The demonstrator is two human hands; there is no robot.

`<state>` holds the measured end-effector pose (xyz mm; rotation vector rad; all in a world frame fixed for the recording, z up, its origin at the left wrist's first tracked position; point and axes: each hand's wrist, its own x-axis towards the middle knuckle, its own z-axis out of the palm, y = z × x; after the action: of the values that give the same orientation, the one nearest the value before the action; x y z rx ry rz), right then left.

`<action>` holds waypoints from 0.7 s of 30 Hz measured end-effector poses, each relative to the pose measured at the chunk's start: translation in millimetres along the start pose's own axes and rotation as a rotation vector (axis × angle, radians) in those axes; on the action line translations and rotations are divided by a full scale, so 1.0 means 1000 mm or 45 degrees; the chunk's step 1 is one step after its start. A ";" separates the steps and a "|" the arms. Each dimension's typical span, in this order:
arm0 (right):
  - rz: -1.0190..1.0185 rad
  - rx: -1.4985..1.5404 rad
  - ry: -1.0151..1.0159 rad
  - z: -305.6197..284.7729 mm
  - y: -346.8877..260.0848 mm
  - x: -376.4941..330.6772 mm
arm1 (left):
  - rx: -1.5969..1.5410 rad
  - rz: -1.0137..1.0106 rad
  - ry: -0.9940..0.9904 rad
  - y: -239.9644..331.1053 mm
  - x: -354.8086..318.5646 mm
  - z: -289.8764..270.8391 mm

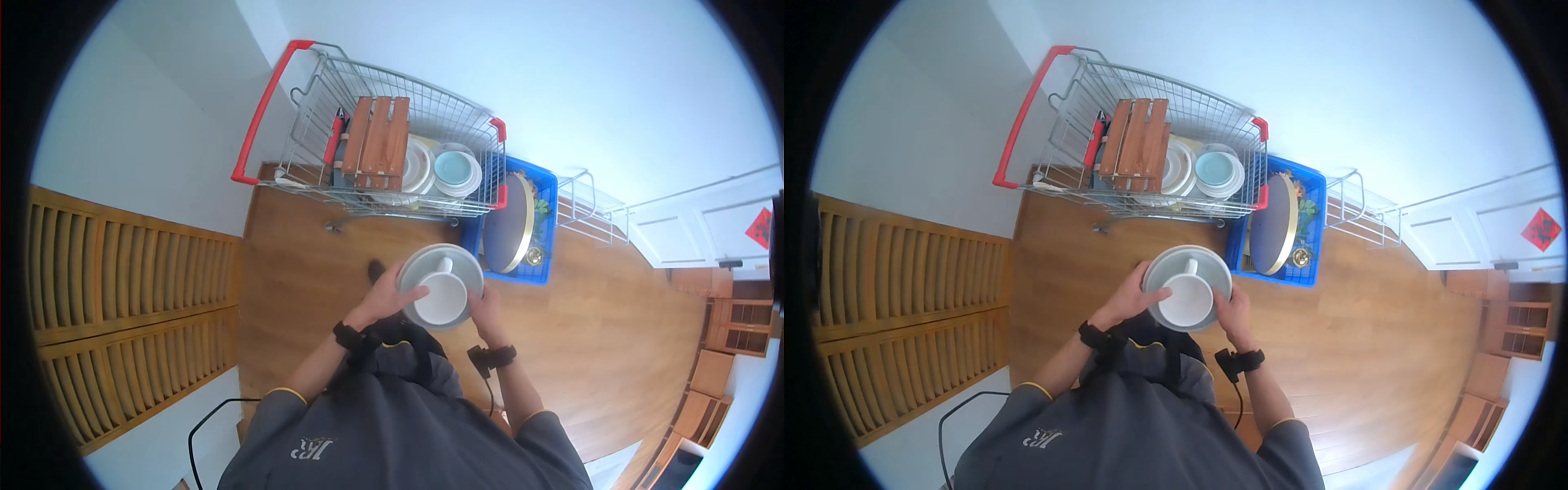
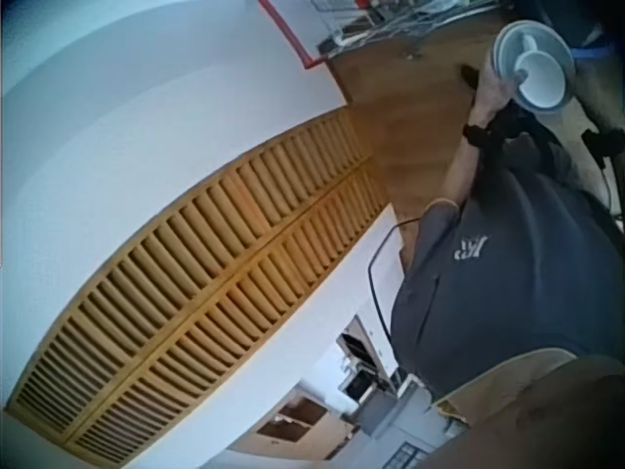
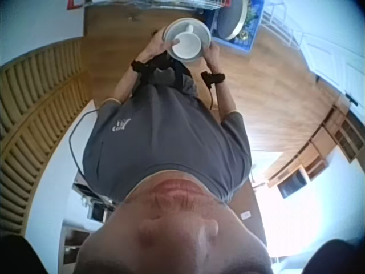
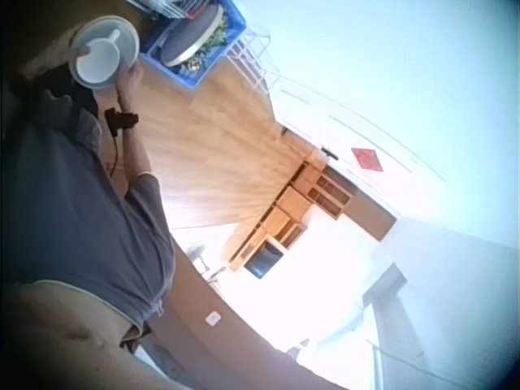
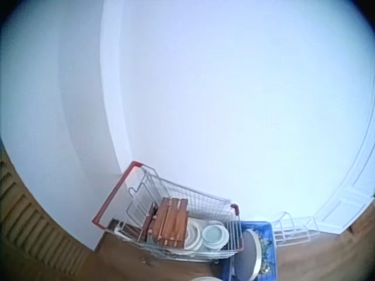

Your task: The person repeatedly walks between a kitchen counter and a shopping cart to pack various kitchen items. They pick up plates, bowls, a blue cloth, a colander with a glass bowl, and a container of chopsticks from the counter and place them into the cart.

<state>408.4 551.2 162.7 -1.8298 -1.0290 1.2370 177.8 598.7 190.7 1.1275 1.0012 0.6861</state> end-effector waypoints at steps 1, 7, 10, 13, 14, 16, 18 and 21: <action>-0.026 0.036 0.010 -0.003 -0.006 0.016 | -0.022 0.000 0.000 0.004 0.016 -0.003; 0.081 0.052 0.041 -0.015 -0.062 0.090 | -0.108 -0.026 -0.093 0.028 0.108 -0.031; 0.118 0.163 0.097 -0.015 -0.076 0.124 | 0.013 0.004 -0.052 0.032 0.145 -0.049; 0.157 0.055 0.145 -0.023 -0.077 0.181 | 0.150 -0.027 0.012 0.033 0.179 -0.078; 0.017 0.113 0.110 -0.023 -0.064 0.206 | 0.123 -0.024 0.097 0.023 0.185 -0.087; 0.101 0.216 0.093 -0.015 -0.070 0.247 | 0.030 -0.112 0.154 0.017 0.187 -0.109; 0.221 0.278 0.039 -0.011 -0.076 0.291 | -0.103 -0.082 0.237 -0.007 0.183 -0.128; -0.179 -0.152 -0.007 -0.009 -0.053 0.367 | -0.174 -0.262 0.462 -0.004 0.163 -0.146</action>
<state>490.1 900.0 65.2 -1.8097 -1.2352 1.1186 112.7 796.9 123.8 0.7819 1.3355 0.7950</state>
